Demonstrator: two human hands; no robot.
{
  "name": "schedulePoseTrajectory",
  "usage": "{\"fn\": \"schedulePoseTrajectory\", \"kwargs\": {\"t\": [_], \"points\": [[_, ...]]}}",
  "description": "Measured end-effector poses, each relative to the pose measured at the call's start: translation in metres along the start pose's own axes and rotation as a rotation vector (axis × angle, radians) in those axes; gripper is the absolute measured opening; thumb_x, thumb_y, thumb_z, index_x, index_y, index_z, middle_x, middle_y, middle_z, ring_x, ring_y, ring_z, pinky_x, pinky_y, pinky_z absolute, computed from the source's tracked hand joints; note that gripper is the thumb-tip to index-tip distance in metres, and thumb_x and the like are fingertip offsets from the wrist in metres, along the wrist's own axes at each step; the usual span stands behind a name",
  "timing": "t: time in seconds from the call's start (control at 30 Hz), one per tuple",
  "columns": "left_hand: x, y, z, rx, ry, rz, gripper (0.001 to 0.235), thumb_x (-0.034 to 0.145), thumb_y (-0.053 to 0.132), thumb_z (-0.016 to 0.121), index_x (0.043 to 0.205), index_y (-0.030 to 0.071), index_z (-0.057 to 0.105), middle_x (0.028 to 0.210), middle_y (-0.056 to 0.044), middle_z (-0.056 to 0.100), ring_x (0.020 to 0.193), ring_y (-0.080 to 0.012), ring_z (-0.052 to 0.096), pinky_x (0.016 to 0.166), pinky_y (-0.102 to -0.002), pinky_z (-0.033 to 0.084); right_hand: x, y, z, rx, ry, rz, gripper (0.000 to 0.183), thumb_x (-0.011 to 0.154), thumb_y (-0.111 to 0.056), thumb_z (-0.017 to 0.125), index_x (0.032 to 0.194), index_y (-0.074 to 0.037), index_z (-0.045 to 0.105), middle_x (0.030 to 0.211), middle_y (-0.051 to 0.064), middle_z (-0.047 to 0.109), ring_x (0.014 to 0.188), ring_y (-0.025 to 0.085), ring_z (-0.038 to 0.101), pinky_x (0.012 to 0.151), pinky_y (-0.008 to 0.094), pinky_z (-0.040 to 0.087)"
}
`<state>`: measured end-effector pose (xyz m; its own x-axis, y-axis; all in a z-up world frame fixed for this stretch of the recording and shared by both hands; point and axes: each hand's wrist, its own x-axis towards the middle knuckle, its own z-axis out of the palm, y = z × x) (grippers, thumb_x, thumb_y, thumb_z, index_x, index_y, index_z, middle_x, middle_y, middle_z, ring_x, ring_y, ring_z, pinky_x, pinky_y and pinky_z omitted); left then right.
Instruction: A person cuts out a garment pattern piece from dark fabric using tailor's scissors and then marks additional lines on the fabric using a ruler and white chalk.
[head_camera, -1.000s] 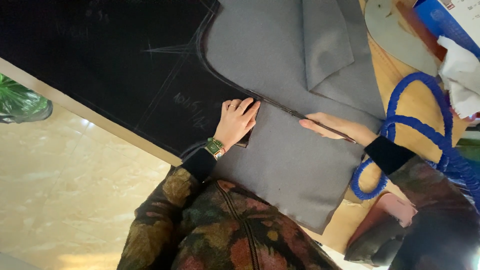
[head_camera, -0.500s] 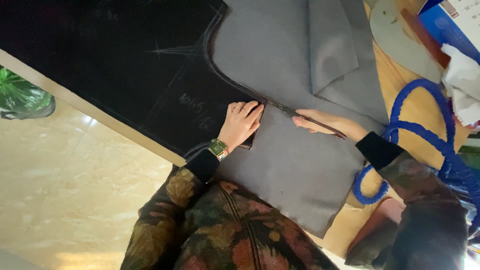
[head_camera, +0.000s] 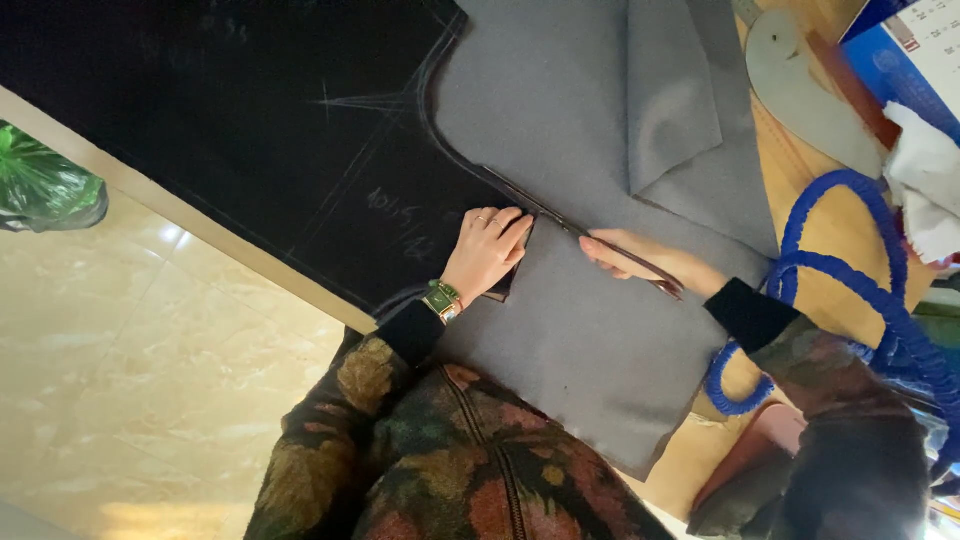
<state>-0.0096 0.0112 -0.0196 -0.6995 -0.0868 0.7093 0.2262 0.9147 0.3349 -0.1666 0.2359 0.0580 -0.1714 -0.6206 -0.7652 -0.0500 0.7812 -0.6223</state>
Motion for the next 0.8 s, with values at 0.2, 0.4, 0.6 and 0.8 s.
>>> {"fn": "schedulePoseTrajectory", "kwargs": {"t": [0.2,0.4,0.6,0.8], "points": [[-0.009,-0.003,0.01,-0.011,0.012,0.012,0.033,0.08,0.014,0.06,0.109,0.018,0.073,0.101,-0.005,0.063,0.085,-0.0238,0.063,0.078,-0.035,0.05,0.001,-0.048,0.007,-0.037,-0.001,-0.019,0.064,0.097,-0.076,0.034,0.09,-0.014,0.046,0.078,-0.001,0.04,0.068,0.014,0.048,0.06,0.029,0.05],[0.002,-0.001,-0.002,-0.209,0.021,-0.075,0.027,0.082,0.024,0.069,0.108,0.016,0.072,0.104,-0.005,0.064,0.088,-0.0252,0.066,0.077,-0.038,0.052,0.023,-0.027,0.012,-0.046,0.083,-0.064,0.061,0.102,-0.072,0.033,0.085,-0.014,0.044,0.068,-0.004,0.037,0.054,0.009,0.042,0.047,0.023,0.041],[0.03,-0.063,-0.063,0.052,-0.179,-0.309,0.032,0.097,0.017,0.065,0.127,0.004,0.067,0.131,-0.019,0.062,0.133,-0.0367,0.051,0.111,-0.056,0.03,0.024,-0.02,0.022,0.048,0.088,-0.121,0.059,0.102,-0.07,0.041,0.08,-0.016,0.043,0.064,-0.006,0.031,0.049,0.006,0.031,0.041,0.02,0.029],[0.027,-0.1,-0.072,0.144,-0.268,-0.282,0.039,0.105,0.019,0.063,0.141,0.005,0.06,0.15,-0.015,0.053,0.145,-0.0359,0.038,0.117,-0.064,0.018,0.02,-0.051,0.029,0.086,0.062,-0.114,0.055,0.104,-0.065,0.036,0.09,-0.013,0.044,0.07,-0.007,0.029,0.052,0.005,0.03,0.044,0.02,0.027]]}}
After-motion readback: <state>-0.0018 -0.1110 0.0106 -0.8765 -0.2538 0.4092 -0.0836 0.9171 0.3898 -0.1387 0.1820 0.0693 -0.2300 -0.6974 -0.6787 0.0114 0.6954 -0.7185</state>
